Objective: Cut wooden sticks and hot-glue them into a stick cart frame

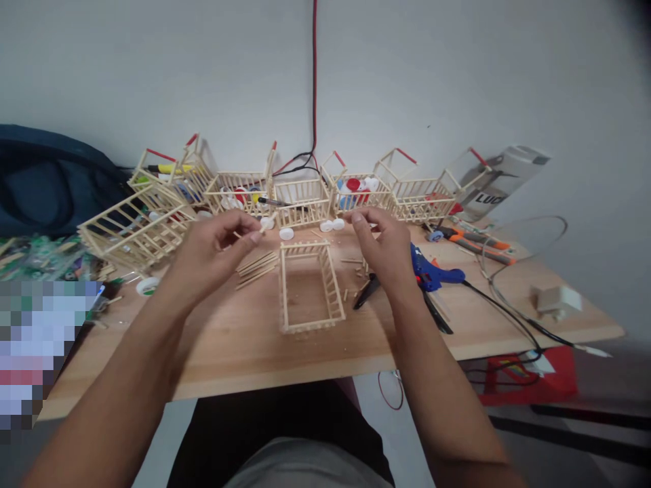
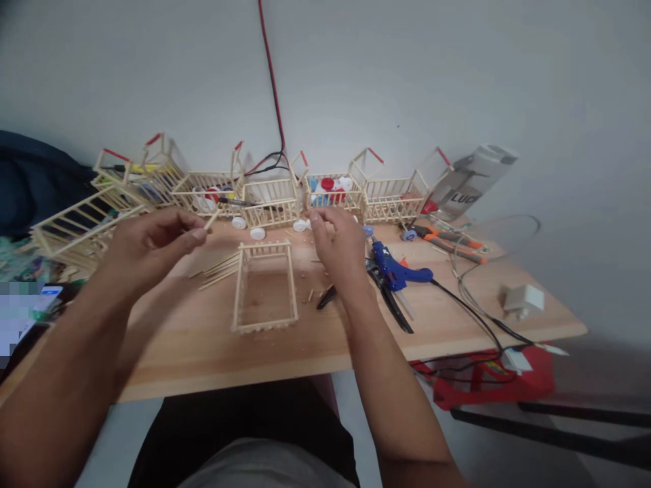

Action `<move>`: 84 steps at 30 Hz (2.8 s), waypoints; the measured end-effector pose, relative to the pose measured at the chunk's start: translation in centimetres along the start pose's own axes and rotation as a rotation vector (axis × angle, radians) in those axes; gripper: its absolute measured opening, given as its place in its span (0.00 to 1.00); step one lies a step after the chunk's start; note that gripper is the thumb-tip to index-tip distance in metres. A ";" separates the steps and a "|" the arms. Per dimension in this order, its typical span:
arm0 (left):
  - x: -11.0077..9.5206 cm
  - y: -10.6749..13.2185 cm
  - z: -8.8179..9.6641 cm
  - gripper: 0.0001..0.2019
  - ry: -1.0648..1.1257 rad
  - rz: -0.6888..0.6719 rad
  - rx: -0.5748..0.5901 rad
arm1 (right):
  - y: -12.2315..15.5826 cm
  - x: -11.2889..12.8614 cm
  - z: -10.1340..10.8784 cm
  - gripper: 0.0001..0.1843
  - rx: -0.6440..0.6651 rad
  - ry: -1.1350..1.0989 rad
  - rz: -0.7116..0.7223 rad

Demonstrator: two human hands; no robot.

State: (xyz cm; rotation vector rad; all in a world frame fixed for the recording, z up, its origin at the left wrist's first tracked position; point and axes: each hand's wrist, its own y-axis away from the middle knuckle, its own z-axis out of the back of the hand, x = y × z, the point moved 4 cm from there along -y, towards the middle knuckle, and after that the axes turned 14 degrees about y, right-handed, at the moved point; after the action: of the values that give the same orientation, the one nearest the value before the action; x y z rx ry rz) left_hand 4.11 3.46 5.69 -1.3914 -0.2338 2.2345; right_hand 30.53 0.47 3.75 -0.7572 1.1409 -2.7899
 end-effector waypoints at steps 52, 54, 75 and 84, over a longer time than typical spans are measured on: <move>-7.4 0.3 -4.7 0.07 0.159 -0.327 -0.021 | 3.7 2.5 4.5 0.10 0.143 -0.394 -0.156; -6.7 -0.7 -4.3 0.06 -0.021 -0.399 -0.044 | 2.7 0.6 3.9 0.09 0.107 -0.205 -0.147; -2.6 -2.4 -6.6 0.05 -0.154 -0.375 0.148 | 3.7 -0.8 1.6 0.07 -0.004 0.040 0.011; -2.6 -2.2 -6.8 0.06 -0.180 -0.344 0.147 | 3.7 -0.7 1.5 0.08 -0.014 0.085 0.025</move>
State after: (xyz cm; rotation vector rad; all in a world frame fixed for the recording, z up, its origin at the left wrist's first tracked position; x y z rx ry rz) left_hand 11.74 3.34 5.43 -0.9897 -0.3355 2.0425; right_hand 31.29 -3.01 1.87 -0.6265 1.1753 -2.8215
